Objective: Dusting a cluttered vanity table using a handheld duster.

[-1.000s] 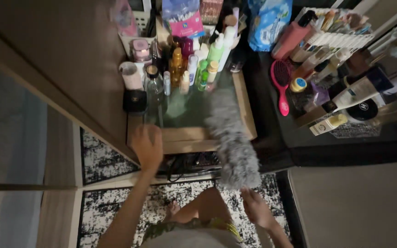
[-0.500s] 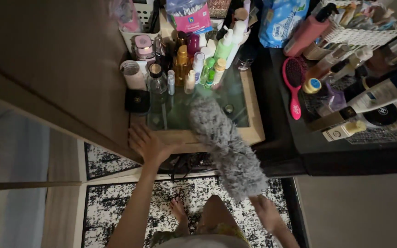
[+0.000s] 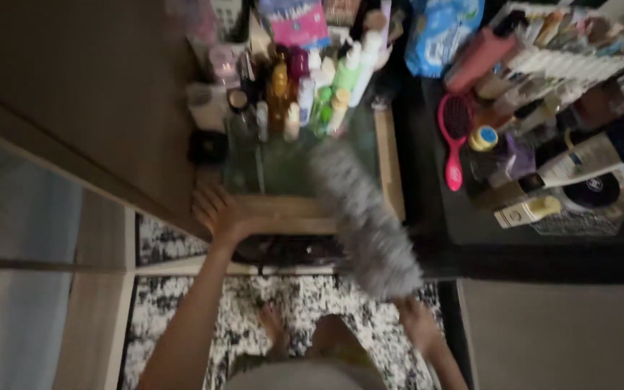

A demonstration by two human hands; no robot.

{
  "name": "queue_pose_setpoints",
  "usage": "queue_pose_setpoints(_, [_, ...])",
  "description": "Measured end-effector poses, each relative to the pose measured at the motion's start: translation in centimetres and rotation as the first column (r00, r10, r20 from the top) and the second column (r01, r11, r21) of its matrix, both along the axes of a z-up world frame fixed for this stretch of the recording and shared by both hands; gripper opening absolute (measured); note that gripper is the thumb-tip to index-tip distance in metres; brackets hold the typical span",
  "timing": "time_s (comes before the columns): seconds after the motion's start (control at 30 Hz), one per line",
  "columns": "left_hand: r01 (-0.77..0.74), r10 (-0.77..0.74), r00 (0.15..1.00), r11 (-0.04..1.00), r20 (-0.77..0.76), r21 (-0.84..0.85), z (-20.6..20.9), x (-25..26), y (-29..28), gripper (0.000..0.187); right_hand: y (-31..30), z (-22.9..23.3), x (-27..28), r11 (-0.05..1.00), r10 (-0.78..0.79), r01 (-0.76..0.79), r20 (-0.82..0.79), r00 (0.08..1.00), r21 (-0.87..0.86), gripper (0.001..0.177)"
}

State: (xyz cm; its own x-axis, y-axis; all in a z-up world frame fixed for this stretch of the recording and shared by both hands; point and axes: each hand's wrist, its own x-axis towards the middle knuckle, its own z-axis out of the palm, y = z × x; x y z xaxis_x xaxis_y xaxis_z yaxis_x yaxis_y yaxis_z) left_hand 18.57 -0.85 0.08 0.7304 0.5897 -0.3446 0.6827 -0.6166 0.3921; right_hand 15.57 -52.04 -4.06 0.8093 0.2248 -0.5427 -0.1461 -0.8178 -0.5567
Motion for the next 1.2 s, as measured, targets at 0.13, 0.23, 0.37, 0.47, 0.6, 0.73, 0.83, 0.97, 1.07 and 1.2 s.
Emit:
queue_pose_setpoints(0.13, [-0.013, 0.012, 1.0, 1.0, -0.029, -0.027, 0.8, 0.1, 0.6, 0.172, 3.6, 2.7, 1.0, 0.955, -0.23, 0.231, 0.028, 0.973, -0.183, 0.076])
queue_pose_setpoints(0.23, [-0.034, 0.031, 0.997, 0.999, -0.073, -0.042, -0.5, -0.8, -0.3, 0.168, 4.3, 4.1, -0.1, 0.973, -0.231, 0.228, -0.193, 0.954, -0.037, 0.073])
queue_pose_setpoints(0.37, [-0.017, 0.024, 0.989, 0.999, -0.143, 0.047, 1.6, 0.6, 0.5, 0.167, 1.5, 1.4, 3.2, 0.99, -0.116, 0.136, -0.333, 0.936, 0.038, 0.058])
queue_pose_setpoints(0.47, [-0.017, 0.026, 0.974, 0.999, -0.223, 0.045, 1.9, 0.7, 0.6, 0.169, -0.2, -0.1, 3.8, 0.941, -0.273, 0.327, -0.377, 0.885, 0.084, 0.043])
queue_pose_setpoints(0.6, [-0.056, 0.061, 0.966, 0.998, -0.252, 0.028, 2.5, 1.0, 0.5, 0.172, 0.9, -1.3, 1.6, 0.852, -0.359, 0.492, -0.484, 0.798, 0.179, 0.055])
queue_pose_setpoints(0.73, [-0.08, 0.072, 0.943, 0.997, -0.325, -0.011, 4.1, 1.3, 0.2, 0.169, 2.9, 0.9, -0.5, 0.891, -0.269, 0.403, -0.475, 0.838, 0.207, 0.054])
queue_pose_setpoints(0.83, [-0.087, 0.076, 0.943, 0.996, -0.325, -0.021, 3.8, 0.9, -0.1, 0.169, 1.4, 2.0, 0.7, 0.928, -0.23, 0.33, -0.43, 0.873, 0.172, 0.05])
queue_pose_setpoints(0.97, [-0.07, 0.074, 0.953, 0.997, -0.294, 0.023, 3.9, 1.6, 1.1, 0.17, -1.2, -6.2, 3.4, 0.889, -0.291, 0.39, -0.363, 0.885, 0.24, 0.05])
queue_pose_setpoints(1.07, [-0.072, 0.074, 0.953, 0.997, -0.294, 0.015, 3.3, 0.8, 0.0, 0.171, -3.1, -11.2, 0.1, 0.935, -0.142, 0.16, -0.081, 0.987, 0.315, 0.05])
queue_pose_setpoints(1.2, [-0.122, 0.109, 0.968, 0.992, -0.225, -0.044, 1.8, 1.2, 0.7, 0.167, -0.1, -8.3, 1.5, 0.964, 0.237, -0.233, -0.022, 0.971, 0.127, 0.04])
